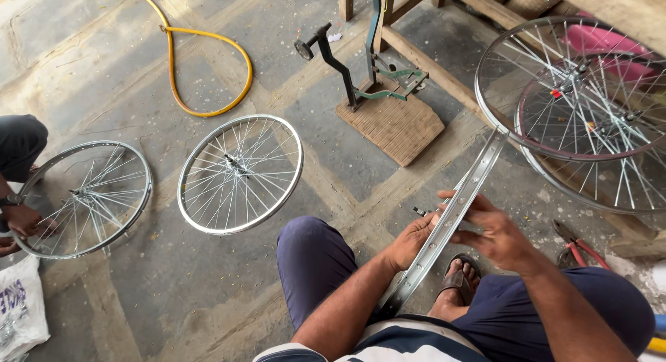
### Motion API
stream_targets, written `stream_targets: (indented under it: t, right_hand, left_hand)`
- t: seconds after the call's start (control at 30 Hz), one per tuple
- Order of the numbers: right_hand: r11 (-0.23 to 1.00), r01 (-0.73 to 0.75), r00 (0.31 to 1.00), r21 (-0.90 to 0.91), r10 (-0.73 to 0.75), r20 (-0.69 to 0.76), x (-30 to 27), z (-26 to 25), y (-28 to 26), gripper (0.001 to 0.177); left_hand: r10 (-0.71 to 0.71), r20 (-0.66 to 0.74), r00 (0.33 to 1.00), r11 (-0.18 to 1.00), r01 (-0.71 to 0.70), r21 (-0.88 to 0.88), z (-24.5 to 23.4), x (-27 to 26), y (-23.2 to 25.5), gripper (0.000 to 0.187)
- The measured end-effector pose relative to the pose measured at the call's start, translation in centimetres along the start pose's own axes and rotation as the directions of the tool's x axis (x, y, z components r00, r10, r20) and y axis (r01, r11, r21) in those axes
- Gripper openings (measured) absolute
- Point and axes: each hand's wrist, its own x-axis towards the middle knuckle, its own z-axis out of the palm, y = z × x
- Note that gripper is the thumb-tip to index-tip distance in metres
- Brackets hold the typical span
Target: The person sits on the floor and uses a spoke wrench to tighten the nipples on a bicycle wheel rim. They rotate the wheel periodically to access different spokes and continue adjusting tension across the rim.
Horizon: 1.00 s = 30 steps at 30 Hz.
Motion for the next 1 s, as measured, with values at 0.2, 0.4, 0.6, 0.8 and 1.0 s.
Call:
stream_targets:
  t: [0.2,0.4,0.6,0.8,1.0]
  right_hand:
    - [0.902,0.06,0.956,-0.427,-0.175,-0.235,-0.1,2.4,1.3,0.046]
    - [0.833,-0.005,0.712,-0.553,-0.385,-0.587,1.5,6.7,-1.0,0.029]
    - [0.954,-0.095,0.87,-0.284,-0.059,-0.489,-0.5,4.9,-1.2,0.033]
    - [0.987,-0.101,0.989,-0.125,0.086,-0.116,-1.5,0.3,-2.0,0.038]
    - [0.986,-0.053,0.998,-0.161,0.059,0.034,-1.5,-1.1,-0.4,0.043]
  left_hand:
    - [0.05,-0.1,0.994,0.998,-0.053,-0.03,-0.1,1.2,-2.2,0.039]
    - [0.119,-0.142,0.983,0.973,-0.144,-0.18,0.4,1.0,-1.3,0.029]
    - [-0.054,0.023,0.998,0.983,0.057,-0.172,-0.4,-1.7,0.1,0.041]
    - [-0.021,0.009,1.0,0.999,0.022,-0.046,0.1,-0.4,-1.7,0.041]
    - [-0.127,0.032,0.991,0.989,0.129,-0.068,1.2,0.3,-0.1,0.042]
